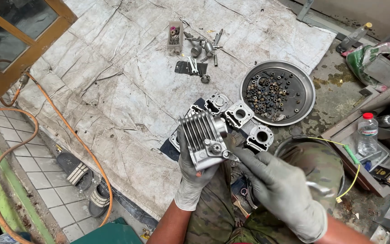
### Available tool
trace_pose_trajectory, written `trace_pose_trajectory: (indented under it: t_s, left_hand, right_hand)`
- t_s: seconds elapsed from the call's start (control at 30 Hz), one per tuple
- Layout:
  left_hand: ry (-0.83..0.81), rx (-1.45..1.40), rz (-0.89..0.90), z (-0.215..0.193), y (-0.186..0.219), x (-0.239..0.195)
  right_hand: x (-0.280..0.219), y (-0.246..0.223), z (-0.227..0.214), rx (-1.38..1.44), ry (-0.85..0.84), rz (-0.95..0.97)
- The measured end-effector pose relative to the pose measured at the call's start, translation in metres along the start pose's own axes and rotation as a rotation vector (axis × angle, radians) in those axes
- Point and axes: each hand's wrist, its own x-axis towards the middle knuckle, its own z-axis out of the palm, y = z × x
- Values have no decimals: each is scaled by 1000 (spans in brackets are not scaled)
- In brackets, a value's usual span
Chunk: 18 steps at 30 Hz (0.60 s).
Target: Tightening a bolt on a motorcycle engine cylinder head using a wrench during assembly.
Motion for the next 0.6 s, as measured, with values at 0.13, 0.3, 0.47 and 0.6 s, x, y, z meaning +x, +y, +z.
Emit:
trace_pose_trajectory:
  t_s: [0.13, 0.3, 0.47, 0.6]
  left_hand:
    - [35, 128, 76, -1, -2, -2]
    - [0, -74, 0, -3, 0, -1]
    - [11, -40, -11, -5, -4, -4]
    - [8, -17, 27, 0, 2, 4]
  right_hand:
    - [-45, 33, 44, 926, 7, 765]
    - [-110, 33, 76, 1601, 130, 1004]
    - [-222, 44, 150, 1673, -70, 1088]
    - [-276, 75, 191, 1702, -361, 969]
